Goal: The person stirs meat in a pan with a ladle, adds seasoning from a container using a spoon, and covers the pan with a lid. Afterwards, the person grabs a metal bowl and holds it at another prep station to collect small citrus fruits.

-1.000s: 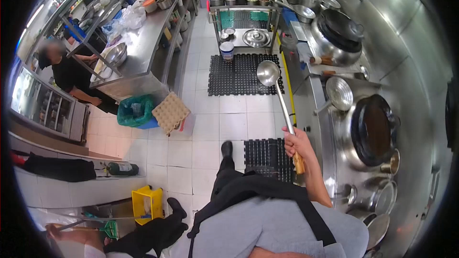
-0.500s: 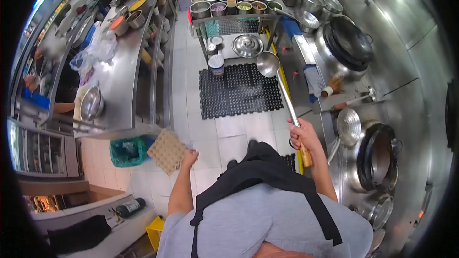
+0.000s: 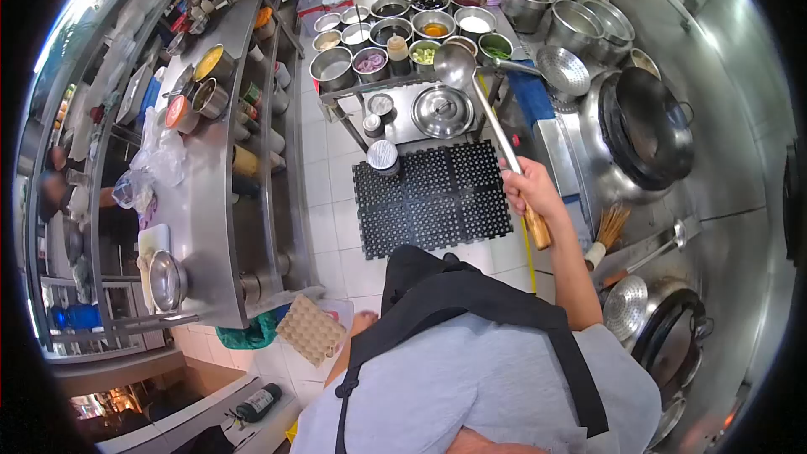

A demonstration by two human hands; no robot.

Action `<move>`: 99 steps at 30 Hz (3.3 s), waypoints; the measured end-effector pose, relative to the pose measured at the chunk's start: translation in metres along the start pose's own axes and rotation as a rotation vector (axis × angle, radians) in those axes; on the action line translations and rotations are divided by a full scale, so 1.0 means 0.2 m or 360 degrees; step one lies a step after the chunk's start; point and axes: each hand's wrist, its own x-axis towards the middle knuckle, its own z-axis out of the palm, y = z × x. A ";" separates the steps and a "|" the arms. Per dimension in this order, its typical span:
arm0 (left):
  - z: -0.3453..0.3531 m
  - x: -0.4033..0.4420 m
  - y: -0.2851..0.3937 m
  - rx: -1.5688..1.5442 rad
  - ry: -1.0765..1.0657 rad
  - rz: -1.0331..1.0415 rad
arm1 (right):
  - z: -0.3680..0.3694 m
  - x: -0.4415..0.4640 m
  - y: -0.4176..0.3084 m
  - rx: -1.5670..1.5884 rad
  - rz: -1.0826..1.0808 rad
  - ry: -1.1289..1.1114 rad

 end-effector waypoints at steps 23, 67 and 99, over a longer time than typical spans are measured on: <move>-0.81 1.70 2.02 -0.0595 0.0014 0.0128 | 0.31 1.63 -0.63 -0.0410 0.0272 0.0135; -0.93 1.66 1.76 -0.0183 -0.0105 -0.0178 | 0.46 1.61 -0.65 0.0061 0.0420 0.0076; -0.80 1.84 1.95 0.0462 -0.0470 -0.0079 | 0.36 1.47 -0.26 0.1899 0.0282 -0.0549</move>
